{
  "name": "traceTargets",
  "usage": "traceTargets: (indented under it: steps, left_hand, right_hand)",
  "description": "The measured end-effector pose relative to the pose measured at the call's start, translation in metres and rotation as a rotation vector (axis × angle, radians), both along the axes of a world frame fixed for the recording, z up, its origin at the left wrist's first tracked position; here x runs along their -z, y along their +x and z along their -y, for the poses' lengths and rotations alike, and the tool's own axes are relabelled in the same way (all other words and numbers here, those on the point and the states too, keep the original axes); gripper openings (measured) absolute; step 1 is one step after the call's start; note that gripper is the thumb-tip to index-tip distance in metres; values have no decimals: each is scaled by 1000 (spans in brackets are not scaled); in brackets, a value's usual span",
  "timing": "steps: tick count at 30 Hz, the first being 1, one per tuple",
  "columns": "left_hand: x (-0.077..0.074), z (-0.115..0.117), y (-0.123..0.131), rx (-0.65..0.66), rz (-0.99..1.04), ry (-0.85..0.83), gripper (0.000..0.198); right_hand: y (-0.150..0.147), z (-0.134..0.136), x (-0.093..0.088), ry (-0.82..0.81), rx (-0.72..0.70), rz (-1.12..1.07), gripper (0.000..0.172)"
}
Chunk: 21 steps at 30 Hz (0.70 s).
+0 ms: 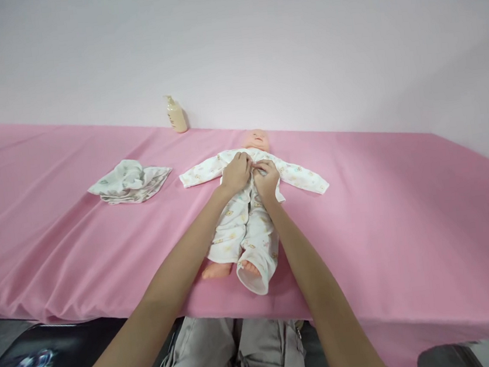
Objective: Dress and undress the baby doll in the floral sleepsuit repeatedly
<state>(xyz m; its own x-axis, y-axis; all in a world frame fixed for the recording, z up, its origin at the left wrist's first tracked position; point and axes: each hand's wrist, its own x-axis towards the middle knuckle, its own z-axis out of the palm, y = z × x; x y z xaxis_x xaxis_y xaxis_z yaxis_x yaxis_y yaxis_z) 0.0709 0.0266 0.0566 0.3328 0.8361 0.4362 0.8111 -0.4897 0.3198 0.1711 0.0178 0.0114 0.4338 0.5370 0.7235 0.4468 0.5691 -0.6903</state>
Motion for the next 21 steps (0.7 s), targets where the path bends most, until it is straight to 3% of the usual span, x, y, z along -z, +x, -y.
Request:
traceTargets:
  steps: [5,10,17,21]
  left_hand:
    - [-16,13,7,34,-37,33,29]
    - [-31,33,15,86,-115,8,28]
    - [-32,28,3,-77,-261,-234,28]
    - [-41,27,-4,-51,-294,-352,27]
  right_hand:
    - [-1,2,3,-15,1,113,13]
    - [1,8,9,-122,89,267,11]
    - [8,33,14,-92,89,353,16]
    - [6,39,11,-46,102,397,15]
